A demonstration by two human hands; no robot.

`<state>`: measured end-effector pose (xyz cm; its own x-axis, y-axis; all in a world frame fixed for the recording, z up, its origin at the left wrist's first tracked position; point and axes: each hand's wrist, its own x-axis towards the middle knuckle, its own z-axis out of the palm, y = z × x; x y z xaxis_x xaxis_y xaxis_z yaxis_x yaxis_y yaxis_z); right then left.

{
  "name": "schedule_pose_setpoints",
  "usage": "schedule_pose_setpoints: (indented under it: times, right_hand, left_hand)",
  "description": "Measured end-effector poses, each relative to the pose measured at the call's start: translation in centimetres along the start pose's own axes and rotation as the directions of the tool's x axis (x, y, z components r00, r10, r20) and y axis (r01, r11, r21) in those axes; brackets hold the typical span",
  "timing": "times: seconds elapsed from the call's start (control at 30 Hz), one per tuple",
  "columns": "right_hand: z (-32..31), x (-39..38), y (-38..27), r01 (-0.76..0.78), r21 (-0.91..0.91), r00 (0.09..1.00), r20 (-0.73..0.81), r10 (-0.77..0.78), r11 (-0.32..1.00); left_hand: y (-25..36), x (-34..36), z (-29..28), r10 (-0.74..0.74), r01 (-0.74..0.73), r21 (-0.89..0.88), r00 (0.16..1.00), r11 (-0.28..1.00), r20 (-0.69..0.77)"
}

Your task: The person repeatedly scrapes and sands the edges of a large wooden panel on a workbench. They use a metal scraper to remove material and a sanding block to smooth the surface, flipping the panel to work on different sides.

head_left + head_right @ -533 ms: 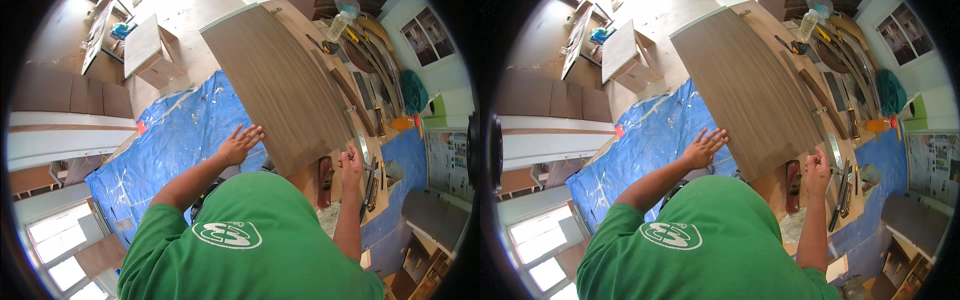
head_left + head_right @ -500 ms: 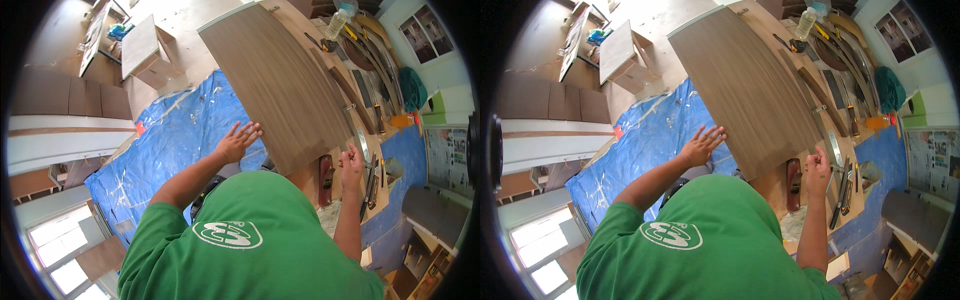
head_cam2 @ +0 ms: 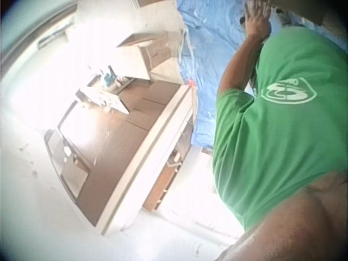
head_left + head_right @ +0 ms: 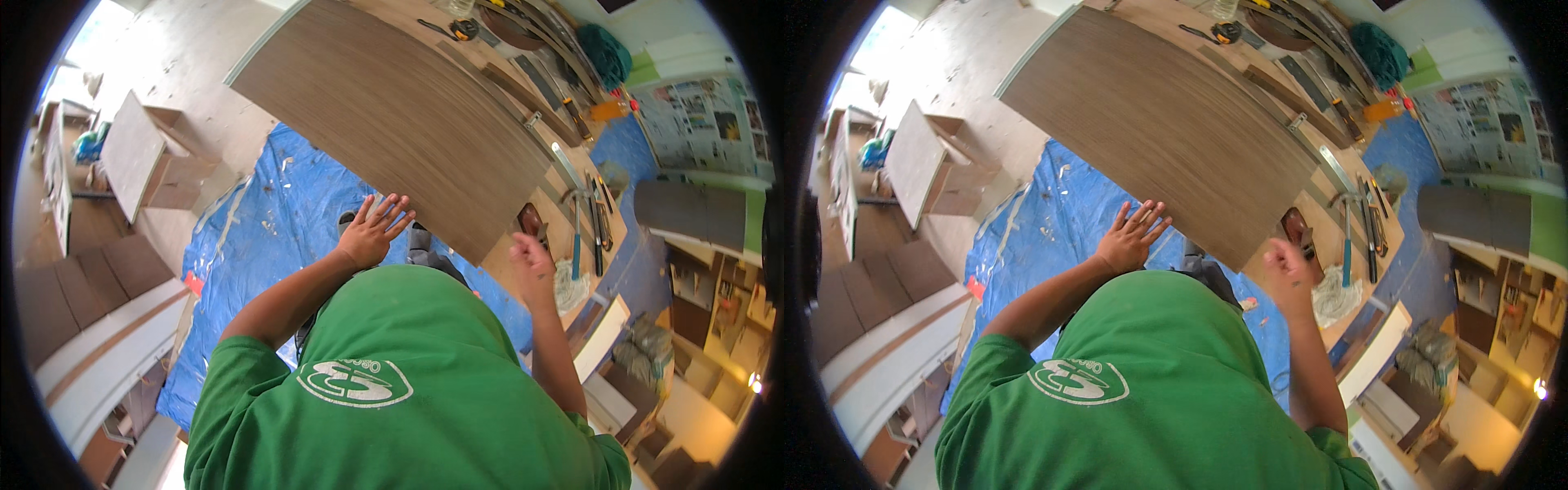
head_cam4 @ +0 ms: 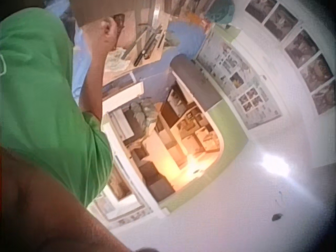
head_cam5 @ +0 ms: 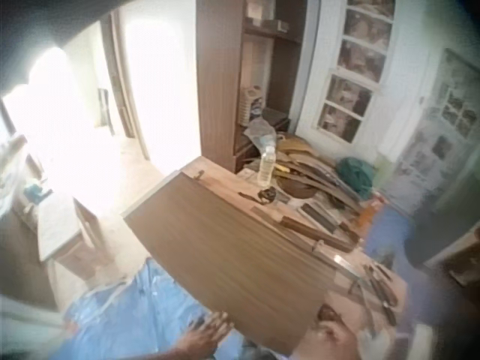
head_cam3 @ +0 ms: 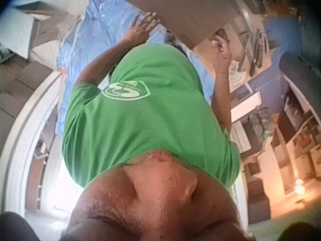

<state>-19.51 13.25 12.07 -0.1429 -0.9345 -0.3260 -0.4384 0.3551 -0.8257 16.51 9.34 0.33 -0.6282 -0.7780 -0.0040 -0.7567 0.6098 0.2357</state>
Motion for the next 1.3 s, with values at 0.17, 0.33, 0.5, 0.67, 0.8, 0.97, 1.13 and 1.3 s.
schedule_pose_setpoints:
  times: [0.17,0.33,0.5,0.67,0.8,0.97,1.13,1.3]
  right_hand:
    - [5.3,-8.7,5.7,-0.248,0.031,0.955,0.173,0.239,0.968]
    - [8.4,-20.4,13.5,-0.59,-0.216,0.792,0.033,0.609,0.778]
    - [11.9,-27.3,16.8,-0.752,0.004,0.659,0.004,0.752,0.659]
    - [16.9,-29.6,13.5,-0.825,0.278,0.531,0.078,0.844,0.493]
    - [17.8,-30.0,15.3,-0.816,0.359,0.528,0.144,0.837,0.453]
    - [16.1,-27.4,18.3,-0.795,0.434,0.551,0.226,0.804,0.423]
    - [10.1,-23.5,20.7,-0.792,0.44,0.58,0.327,0.746,0.423]
    - [1.3,-17.7,26.0,-0.342,0.103,0.94,0.026,0.341,0.934]
  left_hand:
    - [-1.2,1.3,0.3,0.214,-0.214,-0.028,0.977,0.976,-0.016]
    - [-0.5,3.0,0.1,0.411,-0.41,-0.066,0.911,0.91,0.011]
    - [1.8,4.0,0.6,0.505,-0.501,-0.076,0.863,0.862,0.026]
    - [3.5,4.8,0.6,0.593,-0.593,-0.038,0.798,0.805,0.113]
    - [4.1,5.3,-0.1,0.611,-0.622,0.019,0.774,0.783,0.165]
    - [3.9,4.4,-0.9,0.532,-0.566,0.084,0.808,0.82,0.252]
    - [1.4,2.8,-1.2,0.371,-0.409,0.133,0.897,0.903,0.239]
    - [-1.3,1.2,-2.8,0.122,-0.163,0.152,0.961,0.975,0.246]
